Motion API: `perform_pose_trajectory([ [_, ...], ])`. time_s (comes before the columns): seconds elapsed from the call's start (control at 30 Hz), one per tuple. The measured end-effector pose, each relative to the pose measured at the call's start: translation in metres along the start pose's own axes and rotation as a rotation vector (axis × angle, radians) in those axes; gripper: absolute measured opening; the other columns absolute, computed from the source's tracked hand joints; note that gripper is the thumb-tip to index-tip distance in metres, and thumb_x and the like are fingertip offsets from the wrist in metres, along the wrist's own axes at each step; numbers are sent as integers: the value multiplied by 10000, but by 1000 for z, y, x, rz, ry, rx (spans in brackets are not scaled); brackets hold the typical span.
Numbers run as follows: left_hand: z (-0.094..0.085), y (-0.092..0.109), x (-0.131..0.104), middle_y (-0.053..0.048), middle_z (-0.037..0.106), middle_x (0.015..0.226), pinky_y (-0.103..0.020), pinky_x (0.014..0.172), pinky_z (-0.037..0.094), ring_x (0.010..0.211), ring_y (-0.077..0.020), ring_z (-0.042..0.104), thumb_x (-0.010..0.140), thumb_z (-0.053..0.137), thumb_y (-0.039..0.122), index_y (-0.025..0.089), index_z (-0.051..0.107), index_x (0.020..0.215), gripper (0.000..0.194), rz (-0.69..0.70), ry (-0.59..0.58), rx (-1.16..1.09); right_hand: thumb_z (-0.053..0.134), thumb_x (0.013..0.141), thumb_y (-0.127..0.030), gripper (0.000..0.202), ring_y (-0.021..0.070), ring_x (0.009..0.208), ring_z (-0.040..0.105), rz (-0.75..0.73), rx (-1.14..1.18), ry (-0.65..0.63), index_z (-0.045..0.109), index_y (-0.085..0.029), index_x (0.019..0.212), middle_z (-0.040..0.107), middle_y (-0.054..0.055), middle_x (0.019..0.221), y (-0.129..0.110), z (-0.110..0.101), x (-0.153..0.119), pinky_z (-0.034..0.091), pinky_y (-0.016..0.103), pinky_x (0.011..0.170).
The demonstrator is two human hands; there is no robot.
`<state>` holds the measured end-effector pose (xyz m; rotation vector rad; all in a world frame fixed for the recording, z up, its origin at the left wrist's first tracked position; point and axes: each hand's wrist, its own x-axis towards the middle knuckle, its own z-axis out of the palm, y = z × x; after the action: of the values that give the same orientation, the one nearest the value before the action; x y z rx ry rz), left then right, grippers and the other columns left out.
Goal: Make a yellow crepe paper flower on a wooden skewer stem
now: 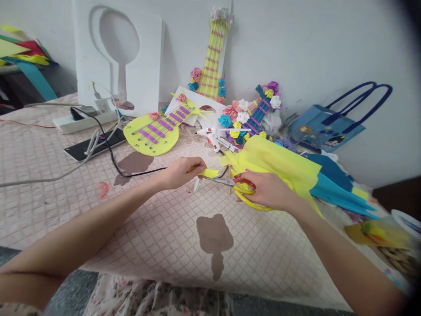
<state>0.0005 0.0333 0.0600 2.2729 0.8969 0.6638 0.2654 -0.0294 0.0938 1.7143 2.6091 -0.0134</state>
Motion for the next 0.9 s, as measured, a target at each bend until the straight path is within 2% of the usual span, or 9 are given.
perform_pose_trajectory([
  [0.37, 0, 1, 0, -9, 638, 706, -199, 594, 393, 624, -97, 538, 875, 408, 250, 155, 590, 814, 215, 3, -11, -31, 556, 781, -547, 369, 204, 815, 653, -30, -34, 1, 642, -277, 1017, 706, 22, 909, 4, 2, 2, 464, 287, 665],
  [0.63, 2, -5, 2, -16, 656, 739, -201, 587, 399, 618, -95, 518, 894, 414, 300, 152, 593, 818, 244, -35, -29, -99, 540, 791, -549, 392, 229, 921, 648, -18, -45, -7, 597, -240, 1026, 689, 39, 1026, 6, 9, -3, 488, 327, 735],
  [0.73, 1, -8, 3, -28, 667, 757, -208, 600, 412, 632, -99, 538, 895, 415, 348, 150, 583, 827, 269, -73, -38, -172, 550, 786, -536, 392, 236, 947, 648, 30, -16, 3, 584, -246, 1048, 681, 32, 1075, 14, 17, -11, 495, 343, 757],
  [0.9, -1, -9, 3, -27, 641, 763, -219, 587, 406, 666, -123, 549, 757, 615, 398, 148, 603, 851, 267, -106, -14, -109, 556, 776, -548, 399, 250, 906, 661, 203, 6, 39, 586, -253, 1043, 694, 31, 1042, 23, 37, -28, 502, 356, 729],
])
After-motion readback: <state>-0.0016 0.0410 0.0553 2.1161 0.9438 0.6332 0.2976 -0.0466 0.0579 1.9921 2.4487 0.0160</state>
